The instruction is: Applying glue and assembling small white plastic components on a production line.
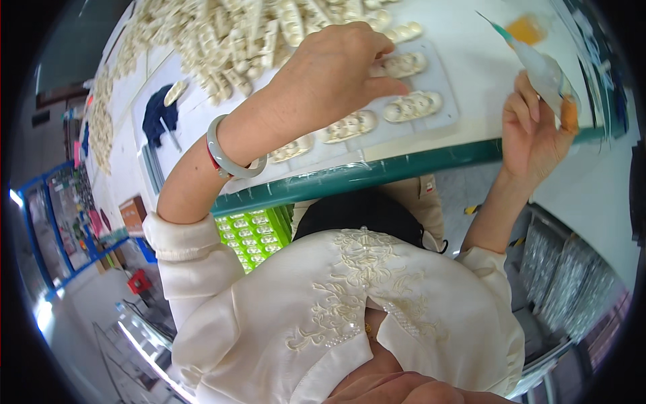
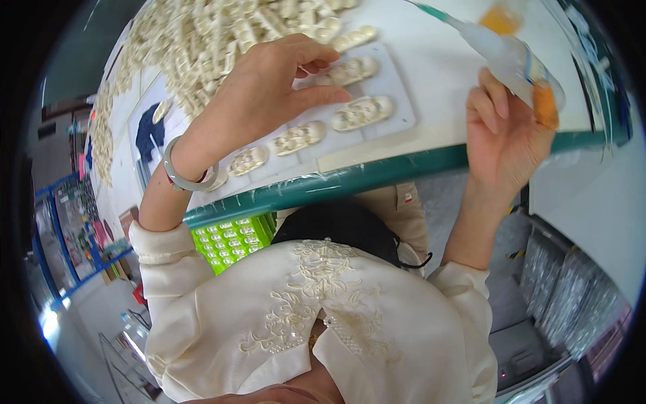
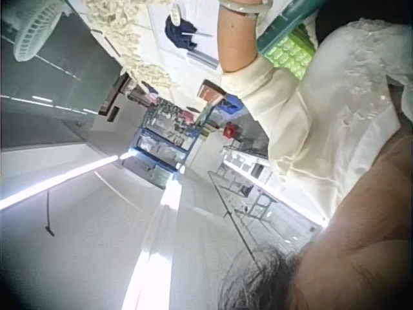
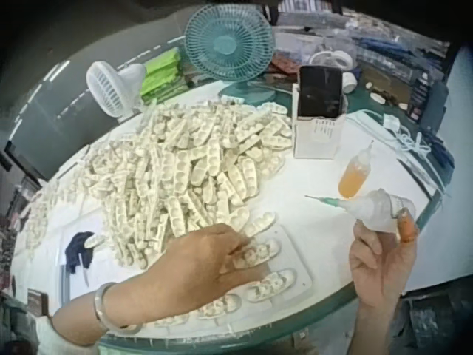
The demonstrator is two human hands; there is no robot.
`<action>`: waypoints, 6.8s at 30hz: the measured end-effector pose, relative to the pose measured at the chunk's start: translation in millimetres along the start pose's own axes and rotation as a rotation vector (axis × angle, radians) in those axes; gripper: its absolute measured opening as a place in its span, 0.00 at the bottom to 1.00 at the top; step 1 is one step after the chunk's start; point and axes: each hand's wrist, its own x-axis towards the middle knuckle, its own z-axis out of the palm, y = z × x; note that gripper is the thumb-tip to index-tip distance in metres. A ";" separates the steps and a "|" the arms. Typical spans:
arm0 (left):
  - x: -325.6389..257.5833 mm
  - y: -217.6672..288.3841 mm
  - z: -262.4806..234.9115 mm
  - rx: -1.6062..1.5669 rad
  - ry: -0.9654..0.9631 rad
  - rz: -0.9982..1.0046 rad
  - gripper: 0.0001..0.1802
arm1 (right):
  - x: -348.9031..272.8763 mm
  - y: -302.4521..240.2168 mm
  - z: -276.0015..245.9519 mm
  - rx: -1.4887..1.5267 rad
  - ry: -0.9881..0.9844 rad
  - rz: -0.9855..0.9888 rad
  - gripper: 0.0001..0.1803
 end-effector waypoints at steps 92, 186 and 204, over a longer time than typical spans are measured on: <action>-191.3 -156.2 -44.2 0.169 0.852 -0.165 0.07 | -38.5 180.8 73.6 -1.668 -0.745 -0.545 0.15; -185.0 -167.8 -39.0 0.007 0.760 -0.453 0.06 | -20.6 85.7 19.6 -1.758 -0.347 -0.846 0.26; -194.1 -186.5 -37.2 0.019 0.748 -0.423 0.06 | -11.3 59.6 2.4 -1.754 -0.131 -1.000 0.28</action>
